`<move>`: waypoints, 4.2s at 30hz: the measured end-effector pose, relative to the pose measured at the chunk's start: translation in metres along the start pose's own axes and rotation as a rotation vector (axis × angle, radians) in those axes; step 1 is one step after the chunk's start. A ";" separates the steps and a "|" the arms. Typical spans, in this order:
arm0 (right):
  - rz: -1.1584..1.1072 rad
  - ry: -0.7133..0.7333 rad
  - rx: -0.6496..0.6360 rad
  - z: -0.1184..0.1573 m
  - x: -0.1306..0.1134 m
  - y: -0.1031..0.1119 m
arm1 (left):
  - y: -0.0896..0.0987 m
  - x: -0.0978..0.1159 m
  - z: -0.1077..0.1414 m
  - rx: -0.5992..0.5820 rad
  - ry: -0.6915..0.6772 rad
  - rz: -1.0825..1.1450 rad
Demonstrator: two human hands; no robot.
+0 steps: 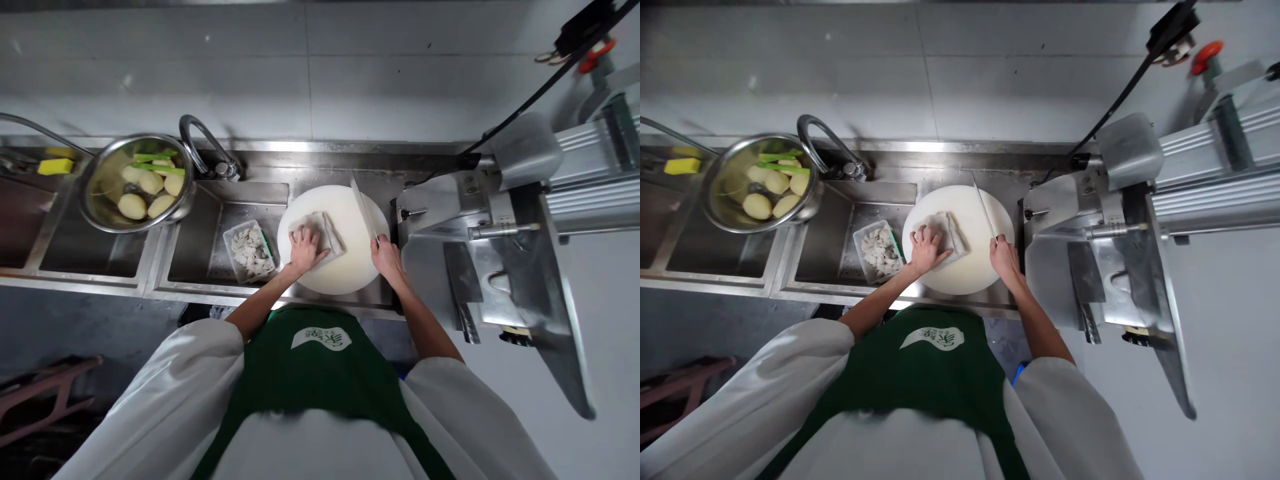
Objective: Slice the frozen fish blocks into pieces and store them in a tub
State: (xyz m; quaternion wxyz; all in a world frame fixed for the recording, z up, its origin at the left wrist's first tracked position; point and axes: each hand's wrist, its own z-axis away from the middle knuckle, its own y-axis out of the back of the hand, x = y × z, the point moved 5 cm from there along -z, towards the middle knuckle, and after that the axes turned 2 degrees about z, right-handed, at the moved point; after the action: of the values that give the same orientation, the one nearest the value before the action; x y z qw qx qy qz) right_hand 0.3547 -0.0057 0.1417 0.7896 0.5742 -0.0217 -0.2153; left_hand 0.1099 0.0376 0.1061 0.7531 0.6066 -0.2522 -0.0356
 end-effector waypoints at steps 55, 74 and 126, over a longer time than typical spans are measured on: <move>0.090 0.203 -0.315 0.043 -0.095 -0.040 | -0.012 -0.037 -0.042 0.076 -0.072 0.062; 0.074 0.109 -0.328 0.005 -0.097 -0.070 | -0.012 -0.038 -0.044 0.004 -0.080 0.102; 0.150 0.135 -0.400 0.024 -0.140 -0.072 | -0.015 -0.066 -0.021 0.035 -0.088 0.251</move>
State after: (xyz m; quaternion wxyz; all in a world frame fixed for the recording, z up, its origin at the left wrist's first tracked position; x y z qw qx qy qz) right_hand 0.1987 0.0060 0.1138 0.9012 0.4160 0.0318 -0.1172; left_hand 0.0648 0.0761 0.0670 0.7291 0.5813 -0.3593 0.0368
